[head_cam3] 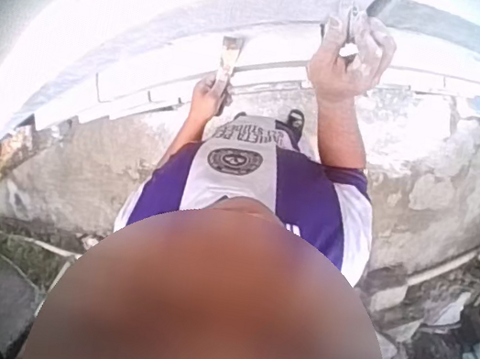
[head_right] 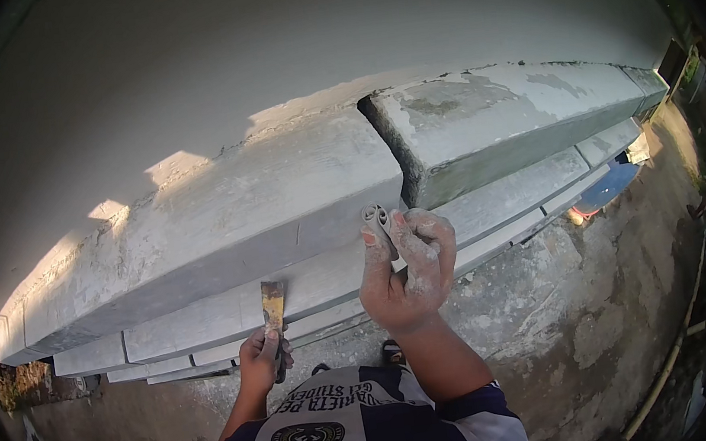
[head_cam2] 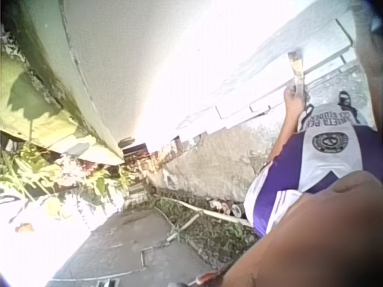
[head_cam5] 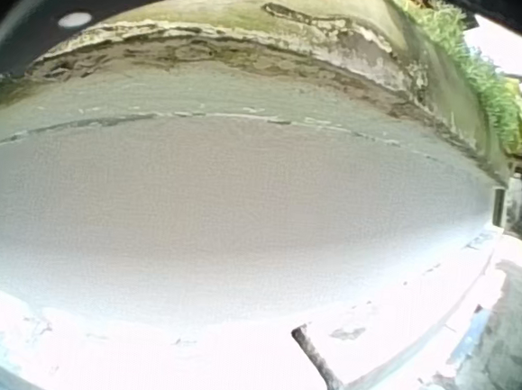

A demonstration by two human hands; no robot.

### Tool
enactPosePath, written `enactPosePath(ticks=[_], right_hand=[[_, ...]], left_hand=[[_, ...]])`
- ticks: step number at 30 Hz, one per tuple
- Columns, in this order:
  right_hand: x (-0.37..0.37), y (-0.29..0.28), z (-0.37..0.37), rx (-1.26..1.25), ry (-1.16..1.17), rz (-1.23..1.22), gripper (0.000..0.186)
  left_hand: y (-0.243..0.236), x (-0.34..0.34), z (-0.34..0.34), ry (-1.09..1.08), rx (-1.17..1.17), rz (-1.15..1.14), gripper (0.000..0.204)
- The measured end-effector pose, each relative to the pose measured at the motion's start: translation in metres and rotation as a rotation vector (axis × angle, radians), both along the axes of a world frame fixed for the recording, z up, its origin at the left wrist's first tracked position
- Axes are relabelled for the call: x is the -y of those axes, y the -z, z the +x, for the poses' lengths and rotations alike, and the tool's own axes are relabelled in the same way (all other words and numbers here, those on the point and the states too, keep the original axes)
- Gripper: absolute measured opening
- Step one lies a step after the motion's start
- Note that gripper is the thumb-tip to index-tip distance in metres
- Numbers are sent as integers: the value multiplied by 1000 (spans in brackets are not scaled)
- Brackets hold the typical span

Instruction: The person applies white filler to a concrete wall structure with a putty knife, or scrapes the wall with the knife.

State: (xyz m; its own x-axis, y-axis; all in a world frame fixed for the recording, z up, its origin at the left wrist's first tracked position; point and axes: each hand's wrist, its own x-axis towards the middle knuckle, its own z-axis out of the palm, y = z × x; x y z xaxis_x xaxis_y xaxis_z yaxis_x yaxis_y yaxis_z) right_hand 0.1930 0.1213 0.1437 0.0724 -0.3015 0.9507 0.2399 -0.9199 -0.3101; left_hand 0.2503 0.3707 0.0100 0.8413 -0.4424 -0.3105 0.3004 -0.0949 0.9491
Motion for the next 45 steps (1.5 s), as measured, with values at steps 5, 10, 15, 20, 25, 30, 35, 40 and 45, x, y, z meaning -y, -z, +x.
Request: enactPosePath(ticks=[5,10,15,20,25,30,35,40,45], right_hand=[[-3,-36,8,111,-13,57,36],[-16,2,0,4,-17,-33,34],[-3,-21,4,32,30,-41,33],[-8,-42,5,52,28,-37,36],[-18,4,5,-15,-67,-90,36],[-7,-32,7,58,92,-23,35],[-21,-34,14,82,1,-67,36],[-28,6,8,-34,-61,-66,35],[-17,-47,13,57,23,-56,33]], left_hand=[[-3,1,0,-28,-33,-47,26],[4,-1,0,-5,4,-36,28],[0,-2,0,-10,-23,-34,27],[1,-1,0,-18,-47,-77,25],[-3,2,-1,-18,-50,-54,25],[6,-3,1,-15,-26,-30,27],[8,-2,3,-14,-22,-66,27],[-2,1,0,-15,-45,-42,24],[-2,-1,1,-22,-57,-64,24]])
